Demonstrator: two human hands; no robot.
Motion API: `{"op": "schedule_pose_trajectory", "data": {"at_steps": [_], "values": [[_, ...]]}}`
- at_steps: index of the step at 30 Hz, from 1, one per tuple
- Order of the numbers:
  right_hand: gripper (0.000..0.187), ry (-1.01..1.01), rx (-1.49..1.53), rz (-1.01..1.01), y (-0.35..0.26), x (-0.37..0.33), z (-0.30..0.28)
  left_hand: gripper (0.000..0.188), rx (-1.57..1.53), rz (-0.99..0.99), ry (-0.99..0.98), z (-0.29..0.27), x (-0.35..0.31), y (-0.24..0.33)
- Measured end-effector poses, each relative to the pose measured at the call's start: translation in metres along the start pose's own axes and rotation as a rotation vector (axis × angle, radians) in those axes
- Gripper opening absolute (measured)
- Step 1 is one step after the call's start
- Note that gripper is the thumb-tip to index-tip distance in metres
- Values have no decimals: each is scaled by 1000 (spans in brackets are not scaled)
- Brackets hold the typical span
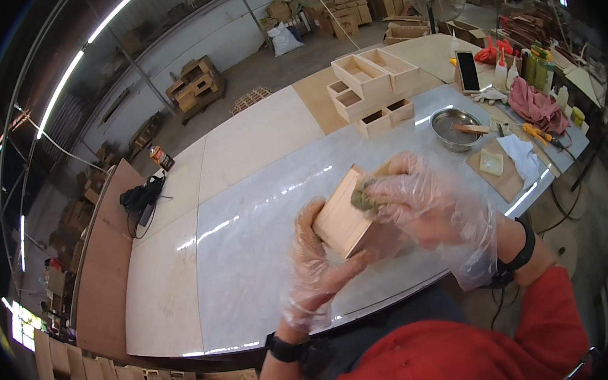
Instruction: The recorder applies a stain or finish to wooden boxes using a sponge.
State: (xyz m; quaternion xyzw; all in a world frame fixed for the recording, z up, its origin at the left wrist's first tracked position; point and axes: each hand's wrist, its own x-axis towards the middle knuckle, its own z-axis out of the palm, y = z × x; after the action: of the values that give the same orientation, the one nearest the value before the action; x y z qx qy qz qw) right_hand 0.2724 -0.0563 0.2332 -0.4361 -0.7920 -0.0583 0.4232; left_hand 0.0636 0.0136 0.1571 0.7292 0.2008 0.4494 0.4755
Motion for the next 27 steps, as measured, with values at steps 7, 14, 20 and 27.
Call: {"op": "schedule_pose_trajectory", "data": {"at_steps": [7, 14, 20, 27], "values": [[20, -303, -340, -170, -14, 6, 5, 61, -277, -45, 29, 44, 23, -28], [12, -274, -10, 54, 48, 9, -5, 57, 143, -85, 38, 49, 34, -30], [15, -252, -146, -329, 46, 20, 22, 58, 168, 14, 23, 62, 38, -26], [24, -434, -568, -323, 42, 10, -22, 62, 439, -7, -14, 56, 39, -31]]}}
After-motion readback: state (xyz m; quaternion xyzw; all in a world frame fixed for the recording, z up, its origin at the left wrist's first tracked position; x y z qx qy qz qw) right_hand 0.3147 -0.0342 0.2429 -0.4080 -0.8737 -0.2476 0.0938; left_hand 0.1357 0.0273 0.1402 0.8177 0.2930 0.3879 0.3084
